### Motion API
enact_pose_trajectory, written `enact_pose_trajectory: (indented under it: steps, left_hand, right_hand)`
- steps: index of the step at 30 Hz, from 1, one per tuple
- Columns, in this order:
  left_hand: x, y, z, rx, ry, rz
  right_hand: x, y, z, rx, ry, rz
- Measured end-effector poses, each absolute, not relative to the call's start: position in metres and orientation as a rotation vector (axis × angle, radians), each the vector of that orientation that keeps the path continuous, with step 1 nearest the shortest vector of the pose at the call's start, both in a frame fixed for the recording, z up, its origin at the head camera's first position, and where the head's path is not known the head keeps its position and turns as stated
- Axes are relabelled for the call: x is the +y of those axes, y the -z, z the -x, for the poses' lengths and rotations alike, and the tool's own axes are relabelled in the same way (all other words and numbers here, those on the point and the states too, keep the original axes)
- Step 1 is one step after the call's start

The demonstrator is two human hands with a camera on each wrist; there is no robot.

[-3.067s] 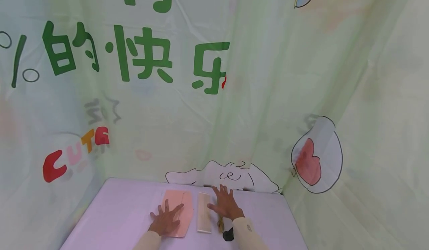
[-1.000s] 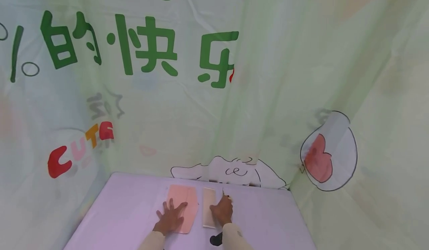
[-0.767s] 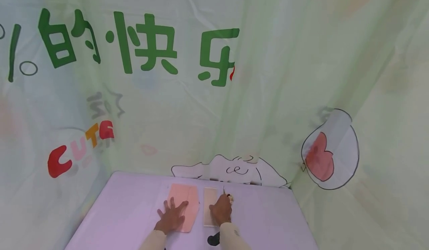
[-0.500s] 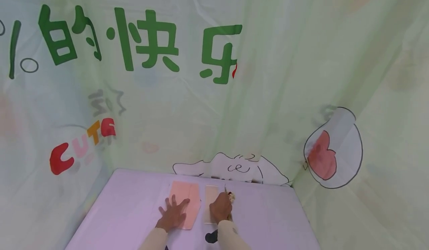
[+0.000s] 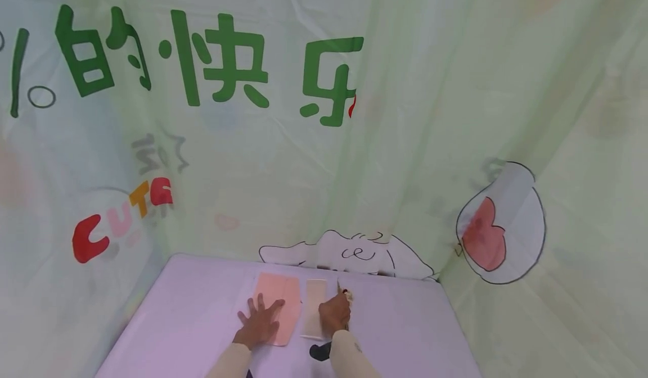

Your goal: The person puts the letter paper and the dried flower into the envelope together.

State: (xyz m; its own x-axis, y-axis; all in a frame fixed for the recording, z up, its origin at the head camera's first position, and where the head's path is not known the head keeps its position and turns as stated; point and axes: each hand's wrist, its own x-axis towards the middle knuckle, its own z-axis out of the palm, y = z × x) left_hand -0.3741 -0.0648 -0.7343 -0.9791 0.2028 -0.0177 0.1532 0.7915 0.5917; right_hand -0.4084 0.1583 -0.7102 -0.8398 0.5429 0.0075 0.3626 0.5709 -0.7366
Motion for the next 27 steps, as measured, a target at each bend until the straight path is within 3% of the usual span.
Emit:
enact_pose_trajectory:
  steps: [10,27]
  left_hand:
    - [-0.068,0.726,0.373,2.885,-0.973,-0.287]
    - [-0.064,0.710,0.366,2.868,-0.905,-0.276]
  right_hand:
    - [0.163,0.697,0.399,-2.354,-1.790,0.881]
    - [0.177,0.677,0.390,-2.172,-2.072,0.793]
